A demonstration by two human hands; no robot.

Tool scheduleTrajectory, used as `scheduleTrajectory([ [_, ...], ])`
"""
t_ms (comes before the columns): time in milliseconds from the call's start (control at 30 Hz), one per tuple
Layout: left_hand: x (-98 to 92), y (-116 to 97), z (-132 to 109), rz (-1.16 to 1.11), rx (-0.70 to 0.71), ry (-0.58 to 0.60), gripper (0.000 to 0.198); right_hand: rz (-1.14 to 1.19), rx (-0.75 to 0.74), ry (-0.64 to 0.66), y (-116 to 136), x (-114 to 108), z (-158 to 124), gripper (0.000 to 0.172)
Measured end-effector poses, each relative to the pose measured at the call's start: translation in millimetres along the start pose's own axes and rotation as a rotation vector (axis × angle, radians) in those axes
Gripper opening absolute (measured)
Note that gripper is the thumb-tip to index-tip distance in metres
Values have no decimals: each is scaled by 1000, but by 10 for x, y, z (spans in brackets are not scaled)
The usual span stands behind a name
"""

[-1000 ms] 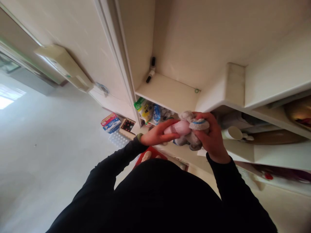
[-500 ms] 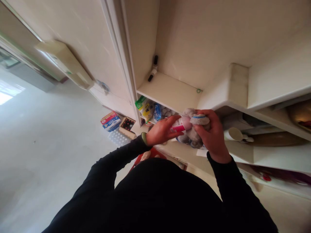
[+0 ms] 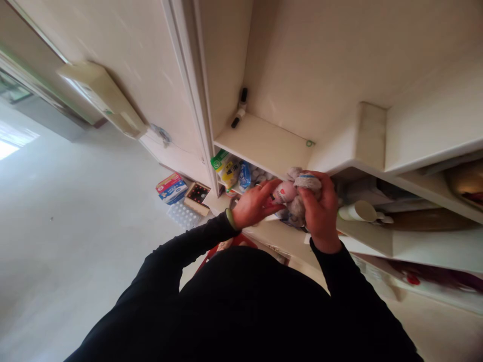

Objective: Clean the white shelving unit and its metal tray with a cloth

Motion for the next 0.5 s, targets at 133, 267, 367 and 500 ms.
scheduleTrajectory([
  [133,74,143,-56,85,29,-31,79,178,271,-36,-58,48,1,25],
  [267,22,226,-92,-163,136,-70,83,358,359,79,-250,0,61,38],
  [367,13,185,-102,-343,119,-125,80,329,241,150,-305,30,38,41],
  [500,86,24,-65,-386,-59,-226,71,15,87,107,-212,221,-168,47],
])
Point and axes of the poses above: each hand's wrist, its own z-axis towards the middle knuckle, its own x-axis out of the palm, y = z × x, the point moved 1 cm from there along z, towards the middle knuckle, and after that the axes turned 9 degrees about -z, right-handed, at the moved point
